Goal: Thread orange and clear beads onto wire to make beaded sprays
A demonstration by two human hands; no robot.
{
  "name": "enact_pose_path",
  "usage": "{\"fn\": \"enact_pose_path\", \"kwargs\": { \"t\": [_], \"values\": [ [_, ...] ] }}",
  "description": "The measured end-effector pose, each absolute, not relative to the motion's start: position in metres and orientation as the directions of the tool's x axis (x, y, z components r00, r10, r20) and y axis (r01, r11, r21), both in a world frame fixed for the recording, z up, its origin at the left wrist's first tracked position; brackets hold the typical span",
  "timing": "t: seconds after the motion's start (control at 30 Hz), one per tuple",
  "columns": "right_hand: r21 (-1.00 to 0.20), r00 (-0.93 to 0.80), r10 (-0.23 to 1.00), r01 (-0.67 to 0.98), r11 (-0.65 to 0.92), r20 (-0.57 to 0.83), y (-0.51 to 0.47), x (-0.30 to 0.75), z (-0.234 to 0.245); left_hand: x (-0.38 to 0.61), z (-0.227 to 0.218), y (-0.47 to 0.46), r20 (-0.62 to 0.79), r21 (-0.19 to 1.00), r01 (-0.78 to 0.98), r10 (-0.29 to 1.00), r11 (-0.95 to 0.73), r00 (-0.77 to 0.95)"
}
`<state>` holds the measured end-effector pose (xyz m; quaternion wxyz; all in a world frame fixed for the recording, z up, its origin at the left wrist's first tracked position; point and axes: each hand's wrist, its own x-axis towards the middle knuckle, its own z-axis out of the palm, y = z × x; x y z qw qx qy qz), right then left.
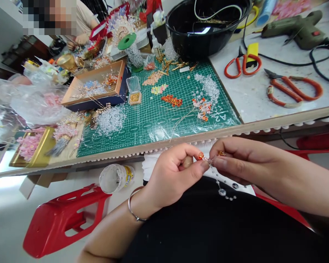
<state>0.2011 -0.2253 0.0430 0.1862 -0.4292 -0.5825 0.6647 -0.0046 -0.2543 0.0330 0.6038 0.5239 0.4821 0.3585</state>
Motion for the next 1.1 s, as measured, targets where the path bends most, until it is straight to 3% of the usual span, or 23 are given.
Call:
{"fn": "enact_pose_path", "kwargs": {
  "t": [0.27, 0.53, 0.7, 0.93, 1.1],
  "values": [
    [-0.866, -0.700, 0.584, 0.099, -0.490, -0.411, -0.224, 0.209, 0.027, -0.016, 0.049, -0.246, -0.301, 0.953, 0.182, 0.827, 0.243, 0.474],
    [-0.835, -0.736, 0.504, 0.149, -0.530, -0.451, -0.225, 0.207, 0.031, -0.023, 0.061, -0.230, -0.266, 0.930, 0.368, 0.729, 0.020, 0.631],
    [-0.838, -0.736, 0.508, 0.146, -0.525, -0.447, -0.226, 0.210, 0.030, -0.019, 0.059, -0.230, -0.205, 0.944, 0.330, 0.739, -0.026, 0.642],
    [-0.816, -0.720, 0.500, 0.158, -0.556, -0.481, -0.226, 0.211, 0.030, -0.014, 0.063, -0.240, 0.035, 0.850, 0.413, 0.819, -0.326, 0.573],
    [-0.729, -0.734, 0.447, 0.095, -0.678, -0.512, -0.229, 0.209, 0.028, -0.016, 0.067, -0.242, 0.007, 0.778, 0.538, 0.861, -0.324, 0.509]
  ]
}}
